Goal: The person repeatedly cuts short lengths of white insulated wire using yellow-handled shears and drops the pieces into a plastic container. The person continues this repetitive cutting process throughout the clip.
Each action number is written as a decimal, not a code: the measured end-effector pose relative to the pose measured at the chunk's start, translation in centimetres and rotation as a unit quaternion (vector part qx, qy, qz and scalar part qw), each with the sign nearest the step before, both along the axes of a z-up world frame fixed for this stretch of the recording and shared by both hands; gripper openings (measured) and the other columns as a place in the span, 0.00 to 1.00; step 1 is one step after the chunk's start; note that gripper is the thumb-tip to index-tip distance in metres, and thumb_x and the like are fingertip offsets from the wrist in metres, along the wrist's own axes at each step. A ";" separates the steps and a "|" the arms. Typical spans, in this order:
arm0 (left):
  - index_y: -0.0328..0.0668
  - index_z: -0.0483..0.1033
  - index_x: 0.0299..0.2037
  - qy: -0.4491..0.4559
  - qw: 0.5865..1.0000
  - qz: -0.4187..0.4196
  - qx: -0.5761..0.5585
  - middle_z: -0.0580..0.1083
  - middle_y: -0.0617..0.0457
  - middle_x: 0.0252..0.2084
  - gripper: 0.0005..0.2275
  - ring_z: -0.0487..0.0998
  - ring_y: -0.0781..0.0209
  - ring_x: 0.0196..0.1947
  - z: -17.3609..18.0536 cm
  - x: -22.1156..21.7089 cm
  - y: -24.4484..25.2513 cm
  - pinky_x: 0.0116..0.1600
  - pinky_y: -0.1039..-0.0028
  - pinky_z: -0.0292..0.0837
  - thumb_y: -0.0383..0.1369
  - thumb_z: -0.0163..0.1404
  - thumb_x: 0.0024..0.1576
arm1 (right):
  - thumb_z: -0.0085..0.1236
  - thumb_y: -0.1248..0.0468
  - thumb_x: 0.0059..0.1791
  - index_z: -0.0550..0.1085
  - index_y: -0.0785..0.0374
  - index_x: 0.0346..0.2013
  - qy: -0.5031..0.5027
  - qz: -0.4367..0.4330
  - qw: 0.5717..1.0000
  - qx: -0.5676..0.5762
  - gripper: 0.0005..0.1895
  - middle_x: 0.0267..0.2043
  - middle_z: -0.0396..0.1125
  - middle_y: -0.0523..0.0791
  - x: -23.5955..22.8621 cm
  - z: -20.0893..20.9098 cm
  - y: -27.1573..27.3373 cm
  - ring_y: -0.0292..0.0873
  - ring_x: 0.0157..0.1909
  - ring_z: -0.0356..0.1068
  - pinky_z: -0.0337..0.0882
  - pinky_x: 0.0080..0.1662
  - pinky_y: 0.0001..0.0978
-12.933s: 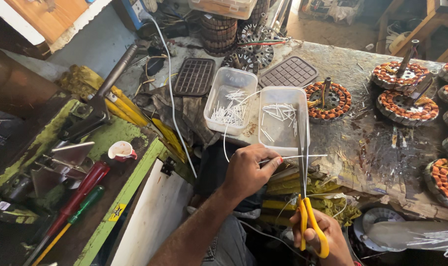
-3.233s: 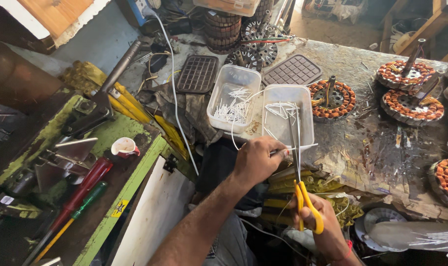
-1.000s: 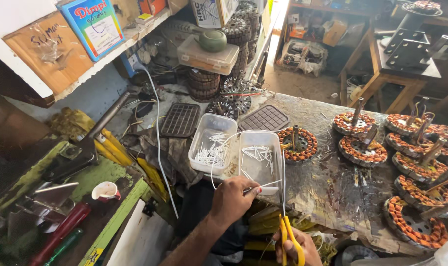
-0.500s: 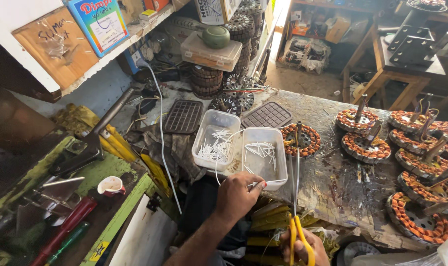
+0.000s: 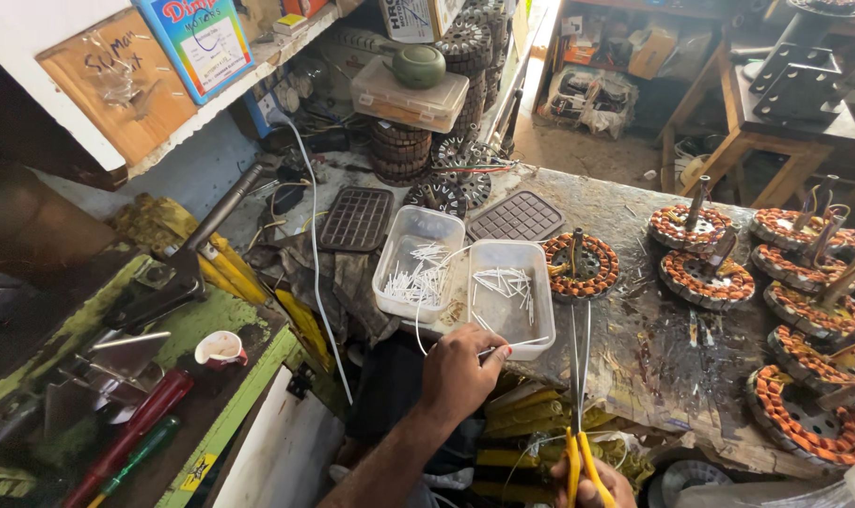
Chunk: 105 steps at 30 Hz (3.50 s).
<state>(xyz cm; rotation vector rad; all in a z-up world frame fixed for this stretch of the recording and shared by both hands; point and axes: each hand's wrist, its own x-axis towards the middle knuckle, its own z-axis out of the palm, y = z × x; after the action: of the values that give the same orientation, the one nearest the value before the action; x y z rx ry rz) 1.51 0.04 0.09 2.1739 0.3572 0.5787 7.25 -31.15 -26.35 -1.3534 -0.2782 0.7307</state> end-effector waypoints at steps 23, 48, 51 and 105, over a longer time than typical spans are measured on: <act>0.42 0.84 0.34 -0.019 1.000 -0.005 0.010 0.80 0.46 0.35 0.05 0.81 0.46 0.39 0.2 -0.4 0.0 0.43 0.60 0.75 0.33 0.59 0.53 | 0.64 0.54 0.43 0.71 0.76 0.56 0.005 0.123 0.991 0.051 0.34 0.43 0.76 0.54 1.6 -1.0 -0.5 0.44 0.42 0.76 0.72 0.49 0.35; 0.41 0.84 0.33 -0.021 1.000 -0.008 0.007 0.80 0.47 0.35 0.05 0.82 0.46 0.39 0.4 -0.9 0.0 0.44 0.62 0.76 0.33 0.59 0.53 | 0.62 0.52 0.46 0.74 0.77 0.50 -0.012 0.163 0.987 -0.007 0.30 0.46 0.77 0.54 2.3 0.0 1.1 0.47 0.51 0.77 0.71 0.57 0.37; 0.41 0.84 0.34 -0.017 1.000 -0.010 0.000 0.80 0.47 0.36 0.05 0.82 0.47 0.39 0.4 -0.9 0.0 0.44 0.62 0.76 0.33 0.59 0.53 | 0.62 0.52 0.46 0.74 0.77 0.50 -0.010 0.161 0.987 -0.012 0.30 0.46 0.77 0.54 2.4 0.0 1.2 0.47 0.51 0.77 0.71 0.57 0.37; 0.40 0.84 0.35 0.012 1.000 -0.002 0.002 0.81 0.48 0.36 0.06 0.83 0.49 0.39 0.2 -0.8 0.4 0.44 0.64 0.76 0.33 0.59 0.52 | 0.62 0.55 0.47 0.75 0.74 0.51 -0.007 0.131 0.991 -0.033 0.26 0.45 0.78 0.54 2.0 -0.3 1.1 0.48 0.50 0.80 0.73 0.58 0.38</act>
<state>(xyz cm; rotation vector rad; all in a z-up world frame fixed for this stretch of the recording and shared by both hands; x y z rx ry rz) 0.70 0.42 0.29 2.1864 0.3646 0.5503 9.25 -30.03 -26.67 -1.4002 -0.4515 0.9558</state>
